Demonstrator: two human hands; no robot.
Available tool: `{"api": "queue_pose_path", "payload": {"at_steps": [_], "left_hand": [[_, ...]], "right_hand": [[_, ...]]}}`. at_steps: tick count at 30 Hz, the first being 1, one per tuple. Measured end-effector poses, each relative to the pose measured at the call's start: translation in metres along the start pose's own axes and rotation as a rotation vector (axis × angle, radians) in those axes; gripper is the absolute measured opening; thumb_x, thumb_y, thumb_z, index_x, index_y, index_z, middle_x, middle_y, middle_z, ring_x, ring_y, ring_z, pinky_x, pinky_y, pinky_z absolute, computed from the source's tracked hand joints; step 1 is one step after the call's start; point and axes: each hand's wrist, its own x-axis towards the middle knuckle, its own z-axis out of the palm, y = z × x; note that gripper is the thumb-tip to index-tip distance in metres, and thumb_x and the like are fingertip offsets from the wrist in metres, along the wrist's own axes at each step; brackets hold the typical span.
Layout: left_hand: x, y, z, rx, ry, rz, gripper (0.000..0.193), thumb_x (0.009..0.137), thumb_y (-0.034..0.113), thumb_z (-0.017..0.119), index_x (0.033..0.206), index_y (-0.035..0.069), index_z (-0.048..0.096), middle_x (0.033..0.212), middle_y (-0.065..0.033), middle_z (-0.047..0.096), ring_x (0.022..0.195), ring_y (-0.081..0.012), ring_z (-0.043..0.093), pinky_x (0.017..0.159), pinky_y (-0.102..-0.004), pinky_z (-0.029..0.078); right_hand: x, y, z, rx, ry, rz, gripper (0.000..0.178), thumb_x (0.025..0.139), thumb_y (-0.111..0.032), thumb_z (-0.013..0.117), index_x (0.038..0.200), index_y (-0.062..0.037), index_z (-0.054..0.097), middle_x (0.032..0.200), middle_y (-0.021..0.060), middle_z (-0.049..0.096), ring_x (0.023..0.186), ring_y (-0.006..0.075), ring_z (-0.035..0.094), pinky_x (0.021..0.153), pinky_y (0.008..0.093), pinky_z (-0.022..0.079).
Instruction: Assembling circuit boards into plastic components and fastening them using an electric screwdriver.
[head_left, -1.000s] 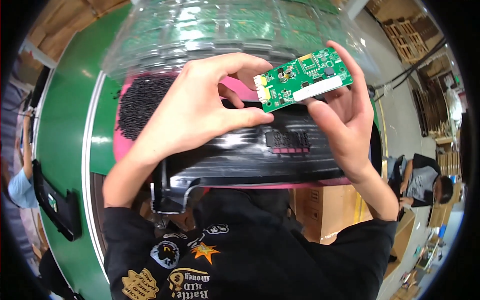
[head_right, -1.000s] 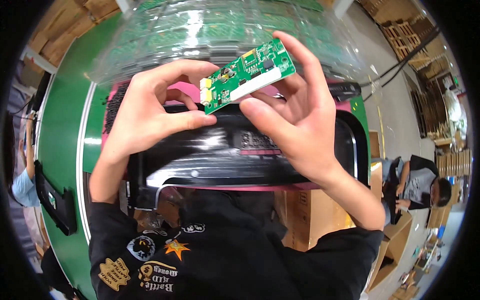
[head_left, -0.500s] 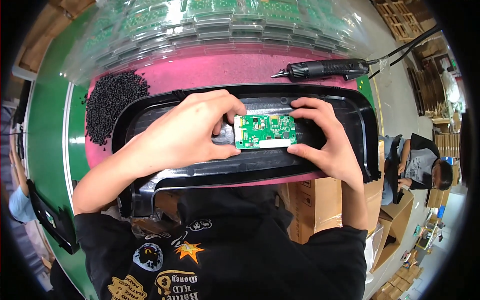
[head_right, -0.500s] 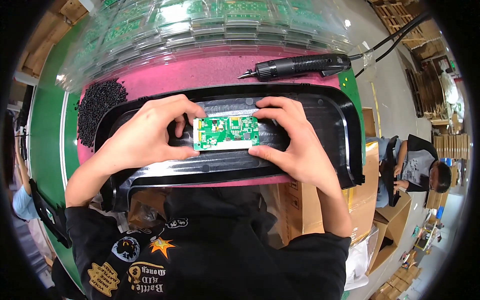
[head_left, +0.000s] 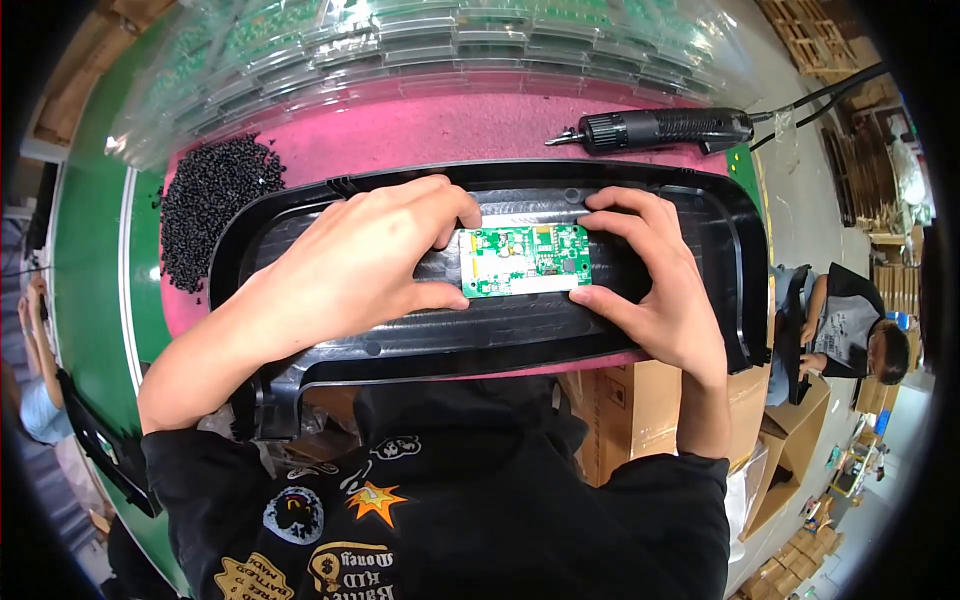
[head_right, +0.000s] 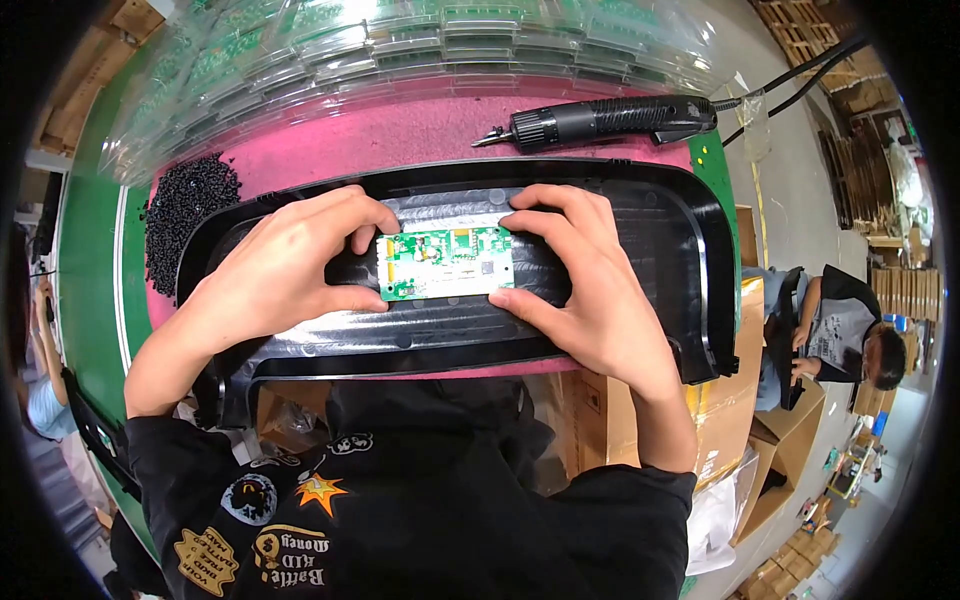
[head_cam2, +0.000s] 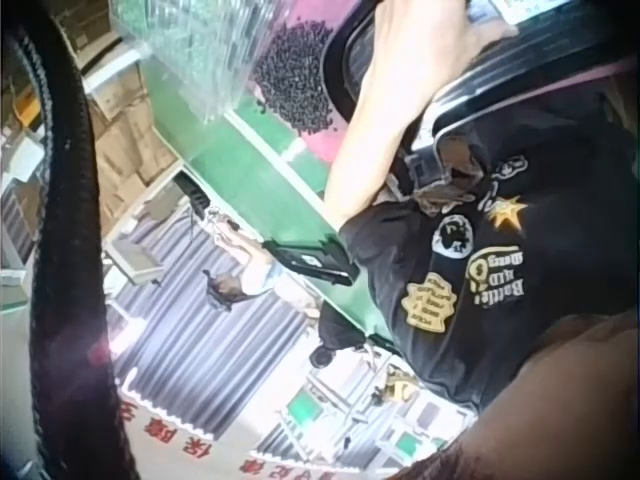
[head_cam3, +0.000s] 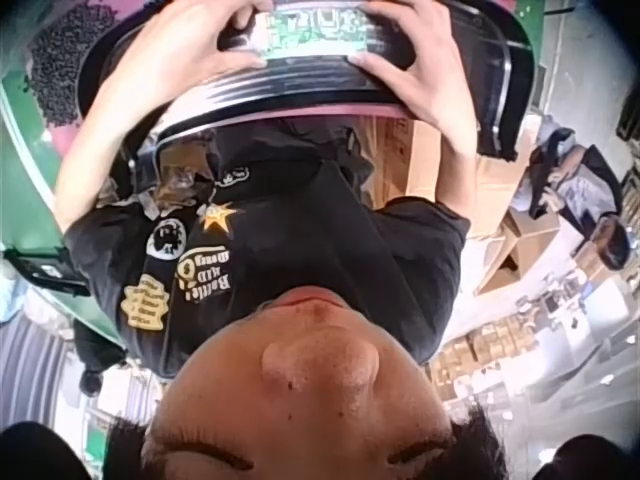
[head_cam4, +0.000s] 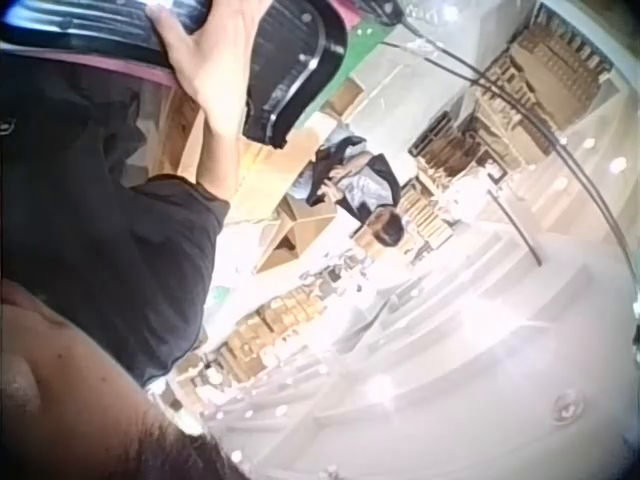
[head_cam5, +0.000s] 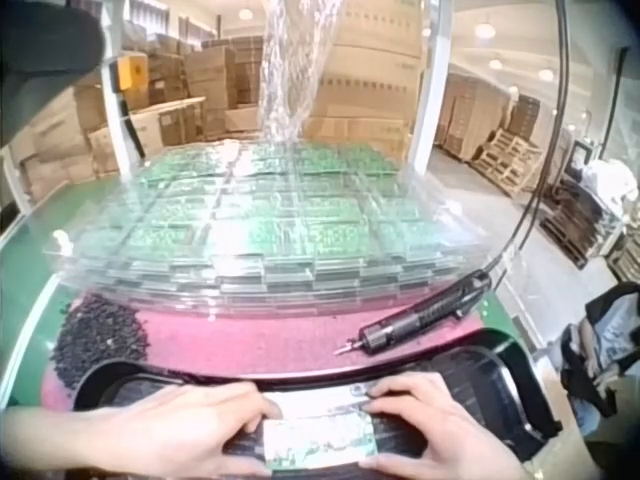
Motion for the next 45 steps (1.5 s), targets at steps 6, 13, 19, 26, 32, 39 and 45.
{"api": "queue_pose_path", "payload": {"at_steps": [6, 13, 19, 26, 32, 39, 45], "left_hand": [[0.0, -0.003, 0.0, -0.02, -0.002, 0.02, 0.056, 0.064, 0.015, 0.083, 0.111, 0.006, 0.055, 0.085, -0.0074, 0.053, 0.076, -0.0273, 0.056, 0.068, -0.0377, 0.046], [-0.005, -0.002, -0.003, 0.012, 0.0, 0.012, 0.056, 0.067, 0.018, 0.082, 0.113, 0.005, 0.054, 0.089, -0.0085, 0.054, 0.08, -0.0288, 0.057, 0.07, -0.0391, 0.046], [-0.007, -0.011, -0.001, 0.033, 0.021, 0.06, 0.055, 0.07, 0.022, 0.081, 0.114, 0.003, 0.054, 0.09, -0.0094, 0.056, 0.083, -0.0297, 0.059, 0.072, -0.0396, 0.048], [-0.01, -0.007, 0.004, 0.075, 0.027, 0.06, 0.052, 0.073, 0.026, 0.079, 0.111, 0.0, 0.055, 0.096, -0.0127, 0.059, 0.086, -0.0309, 0.063, 0.072, -0.0403, 0.051], [-0.012, -0.013, 0.005, 0.09, 0.043, 0.049, 0.05, 0.074, 0.024, 0.077, 0.11, 0.0, 0.055, 0.099, -0.0137, 0.06, 0.088, -0.0311, 0.064, 0.072, -0.0412, 0.052], [-0.013, -0.016, 0.006, 0.085, 0.045, 0.048, 0.051, 0.073, 0.026, 0.078, 0.111, 0.001, 0.056, 0.097, -0.0127, 0.06, 0.087, -0.0306, 0.064, 0.073, -0.0409, 0.051], [-0.013, -0.015, 0.007, 0.096, 0.067, 0.051, 0.051, 0.073, 0.028, 0.078, 0.111, 0.002, 0.056, 0.093, -0.0125, 0.06, 0.087, -0.0306, 0.063, 0.073, -0.0405, 0.051]], "right_hand": [[0.001, 0.001, 0.001, -0.025, -0.018, 0.005, 0.052, 0.068, -0.007, 0.079, 0.116, -0.003, 0.058, 0.125, 0.0123, 0.05, 0.119, 0.0325, 0.044, 0.102, 0.0398, 0.037], [-0.002, -0.025, -0.022, -0.038, 0.111, 0.038, 0.069, 0.07, -0.01, 0.077, 0.131, -0.0057, 0.046, 0.126, 0.013, 0.051, 0.116, 0.027, 0.047, 0.097, 0.035, 0.039], [0.021, 0.047, -0.099, -0.647, 0.369, 0.151, 0.037, 0.093, -0.018, 0.057, 0.129, -0.0109, 0.051, 0.107, 0.0058, 0.058, 0.095, 0.0184, 0.05, 0.086, 0.0288, 0.039], [0.047, 0.091, -0.111, 0.294, 0.233, 0.586, 0.032, 0.097, -0.023, 0.057, 0.127, -0.0133, 0.048, 0.103, 0.0087, 0.057, 0.099, 0.014, 0.052, 0.089, 0.0315, 0.047], [0.07, 0.037, -0.069, 0.468, 0.882, 0.152, 0.046, 0.091, -0.01, 0.065, 0.127, 0.0013, 0.039, 0.122, 0.0191, 0.055, 0.106, 0.0188, 0.057, 0.085, 0.0308, 0.053], [0.101, 0.012, -0.025, 1.03, 0.317, -0.048, 0.043, 0.097, -0.021, 0.057, 0.13, 0.001, 0.041, 0.124, 0.0203, 0.058, 0.115, 0.0313, 0.057, 0.102, 0.0418, 0.043], [0.102, 0.005, -0.023, 1.135, 0.353, -0.109, 0.042, 0.099, -0.026, 0.054, 0.129, 0.0004, 0.042, 0.094, 0.0089, 0.058, 0.092, 0.0224, 0.057, 0.092, 0.0385, 0.045]]}}
